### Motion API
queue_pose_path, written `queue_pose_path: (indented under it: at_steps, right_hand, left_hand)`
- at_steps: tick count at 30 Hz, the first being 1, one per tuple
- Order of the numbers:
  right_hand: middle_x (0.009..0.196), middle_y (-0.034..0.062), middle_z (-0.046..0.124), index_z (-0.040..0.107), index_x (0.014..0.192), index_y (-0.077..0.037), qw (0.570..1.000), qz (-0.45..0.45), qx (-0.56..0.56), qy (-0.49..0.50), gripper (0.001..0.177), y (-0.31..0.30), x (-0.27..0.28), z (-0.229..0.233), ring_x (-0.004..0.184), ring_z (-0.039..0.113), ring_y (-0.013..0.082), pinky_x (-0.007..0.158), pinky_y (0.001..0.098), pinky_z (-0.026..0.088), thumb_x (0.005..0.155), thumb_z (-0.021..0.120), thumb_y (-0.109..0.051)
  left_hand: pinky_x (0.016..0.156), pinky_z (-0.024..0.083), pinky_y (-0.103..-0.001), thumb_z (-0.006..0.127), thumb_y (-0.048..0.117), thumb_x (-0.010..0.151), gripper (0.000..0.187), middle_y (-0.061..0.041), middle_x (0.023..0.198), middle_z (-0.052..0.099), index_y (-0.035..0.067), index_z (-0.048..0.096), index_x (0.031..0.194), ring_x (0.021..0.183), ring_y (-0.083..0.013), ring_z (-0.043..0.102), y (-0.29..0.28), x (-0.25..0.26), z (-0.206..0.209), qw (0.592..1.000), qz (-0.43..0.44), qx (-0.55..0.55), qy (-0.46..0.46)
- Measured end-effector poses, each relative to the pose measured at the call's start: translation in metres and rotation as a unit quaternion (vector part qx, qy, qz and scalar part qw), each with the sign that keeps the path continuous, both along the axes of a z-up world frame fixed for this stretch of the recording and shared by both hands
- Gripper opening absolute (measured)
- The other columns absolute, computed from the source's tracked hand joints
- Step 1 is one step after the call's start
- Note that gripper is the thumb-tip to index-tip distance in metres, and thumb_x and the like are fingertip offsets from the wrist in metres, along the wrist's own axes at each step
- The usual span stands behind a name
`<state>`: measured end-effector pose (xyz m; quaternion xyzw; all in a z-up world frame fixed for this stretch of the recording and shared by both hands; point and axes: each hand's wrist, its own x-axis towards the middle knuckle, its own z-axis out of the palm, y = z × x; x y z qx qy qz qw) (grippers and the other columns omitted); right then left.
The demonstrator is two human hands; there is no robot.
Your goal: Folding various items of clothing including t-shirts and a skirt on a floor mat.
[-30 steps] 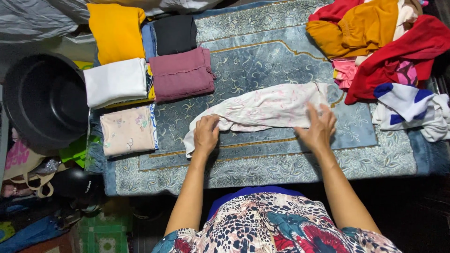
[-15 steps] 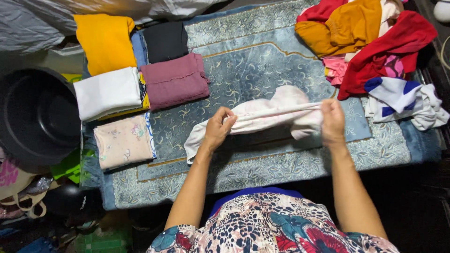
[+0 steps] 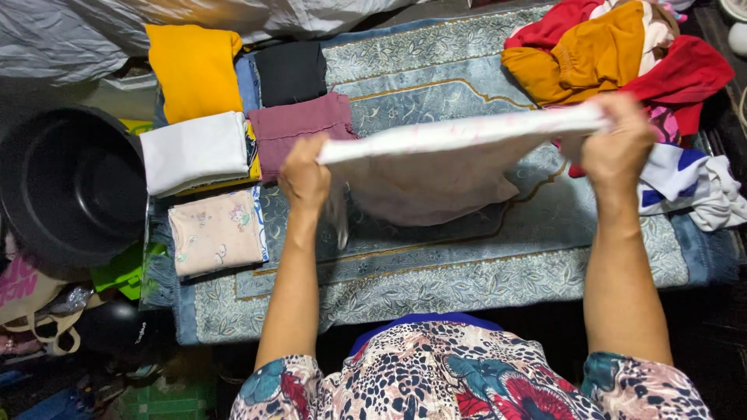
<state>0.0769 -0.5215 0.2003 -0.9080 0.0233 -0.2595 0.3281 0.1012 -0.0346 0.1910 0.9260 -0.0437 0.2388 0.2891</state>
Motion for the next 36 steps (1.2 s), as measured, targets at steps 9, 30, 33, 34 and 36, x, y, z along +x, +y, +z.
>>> queue_pose_path:
  at_steps: [9,30,33,34,36]
  right_hand:
    - [0.118,0.0214,0.066,0.068,0.107,0.005,0.927,0.111,0.187,-0.306,0.018,-0.015,-0.040,0.048,0.108,0.064,0.0330,0.100,0.0442,0.054,0.116,0.057,-0.005]
    - [0.148,0.0129,0.049,0.057,0.142,-0.036,0.881,0.190,-0.222,0.372,0.081,0.098,-0.075,-0.116,0.137,0.038,0.0354,0.111,0.0623,0.029,0.068,0.082,-0.057]
    - [0.147,0.0145,0.049,0.061,0.140,-0.032,0.907,0.173,-0.236,0.302,0.090,0.149,-0.086,-0.098,0.133,0.040,0.0369,0.104,0.0621,0.030,0.055,0.086,-0.050]
    - [0.139,0.0174,0.055,0.068,0.134,-0.027,0.942,0.155,-0.218,0.203,0.091,0.154,-0.093,-0.101,0.129,0.045,0.0405,0.101,0.0588,0.035,0.046,0.086,-0.042]
    - [0.127,0.0103,0.060,0.072,0.125,-0.027,0.946,0.140,-0.194,0.220,0.058,0.127,-0.100,-0.147,0.122,0.053,0.0334,0.100,0.0499,0.042,0.068,0.079,-0.035]
  left_hand:
    - [0.100,0.054,-0.037,0.060,-0.004,0.094,0.035,-0.010,0.119,0.077,0.011,0.076,0.121,0.113,-0.0250,0.070,-0.004,-0.012,0.062,0.971,-0.097,-0.114,-0.185]
    - [0.110,0.030,-0.056,0.082,0.024,0.072,0.078,-0.020,0.150,0.042,0.009,0.053,0.142,0.135,-0.0441,0.037,0.004,-0.050,-0.169,0.987,0.021,-0.101,0.122]
    - [0.106,0.031,-0.057,0.083,0.026,0.072,0.077,-0.017,0.142,0.047,0.009,0.050,0.140,0.131,-0.0433,0.038,-0.005,-0.044,-0.157,0.969,0.103,-0.097,0.202]
    - [0.103,0.032,-0.057,0.081,0.026,0.072,0.070,-0.014,0.136,0.054,0.012,0.055,0.135,0.130,-0.0404,0.042,-0.010,-0.044,-0.155,0.949,0.122,-0.070,0.282]
    - [0.104,0.040,-0.052,0.074,0.025,0.081,0.048,-0.014,0.131,0.061,0.012,0.062,0.126,0.126,-0.0406,0.050,0.000,-0.046,-0.188,0.957,0.094,-0.031,0.274]
